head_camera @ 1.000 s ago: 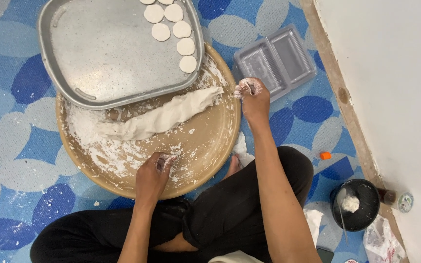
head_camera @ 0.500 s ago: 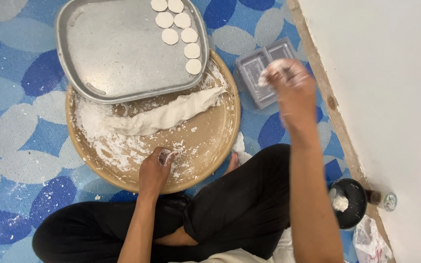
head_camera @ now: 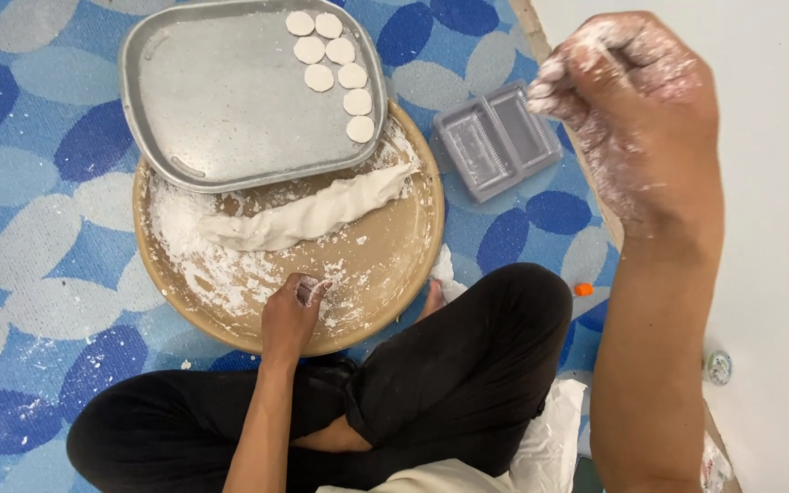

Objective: Portioning a large roll of dough into small uniform discs and arranging them on a metal tray.

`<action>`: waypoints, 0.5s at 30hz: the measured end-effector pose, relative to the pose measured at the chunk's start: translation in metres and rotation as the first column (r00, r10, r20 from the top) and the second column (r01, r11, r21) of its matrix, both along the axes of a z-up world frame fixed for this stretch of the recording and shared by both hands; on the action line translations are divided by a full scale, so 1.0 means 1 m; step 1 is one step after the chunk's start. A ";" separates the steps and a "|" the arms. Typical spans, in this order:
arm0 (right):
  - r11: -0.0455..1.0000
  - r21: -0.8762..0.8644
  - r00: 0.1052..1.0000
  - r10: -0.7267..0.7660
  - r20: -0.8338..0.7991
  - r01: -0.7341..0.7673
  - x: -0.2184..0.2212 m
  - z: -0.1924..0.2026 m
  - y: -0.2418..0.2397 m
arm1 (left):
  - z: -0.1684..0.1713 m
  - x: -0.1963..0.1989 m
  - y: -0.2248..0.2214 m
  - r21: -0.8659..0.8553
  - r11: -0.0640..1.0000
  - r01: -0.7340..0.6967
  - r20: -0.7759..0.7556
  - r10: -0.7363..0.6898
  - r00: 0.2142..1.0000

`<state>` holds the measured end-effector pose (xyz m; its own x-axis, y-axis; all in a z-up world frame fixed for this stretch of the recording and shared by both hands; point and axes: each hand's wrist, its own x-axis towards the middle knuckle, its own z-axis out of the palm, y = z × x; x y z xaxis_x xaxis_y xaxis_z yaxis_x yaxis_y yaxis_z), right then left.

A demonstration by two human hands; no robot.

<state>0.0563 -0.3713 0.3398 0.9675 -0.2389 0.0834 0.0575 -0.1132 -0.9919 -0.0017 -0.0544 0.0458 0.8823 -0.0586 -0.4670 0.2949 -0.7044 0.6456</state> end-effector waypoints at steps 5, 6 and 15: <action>0.991 -0.120 0.998 0.056 -0.026 -0.058 0.019 -0.030 -0.006 | 0.009 0.005 -0.006 0.030 0.999 -0.016 -0.056 0.018 0.998; 0.992 -0.117 0.998 0.052 -0.031 -0.055 0.028 -0.038 -0.009 | 0.009 0.004 -0.006 0.033 0.999 -0.012 -0.060 0.014 0.998; 0.941 -0.339 0.986 -0.052 -0.160 -0.005 0.120 -0.157 -0.048 | -0.001 0.011 -0.012 0.075 0.996 -0.038 -0.070 0.044 0.997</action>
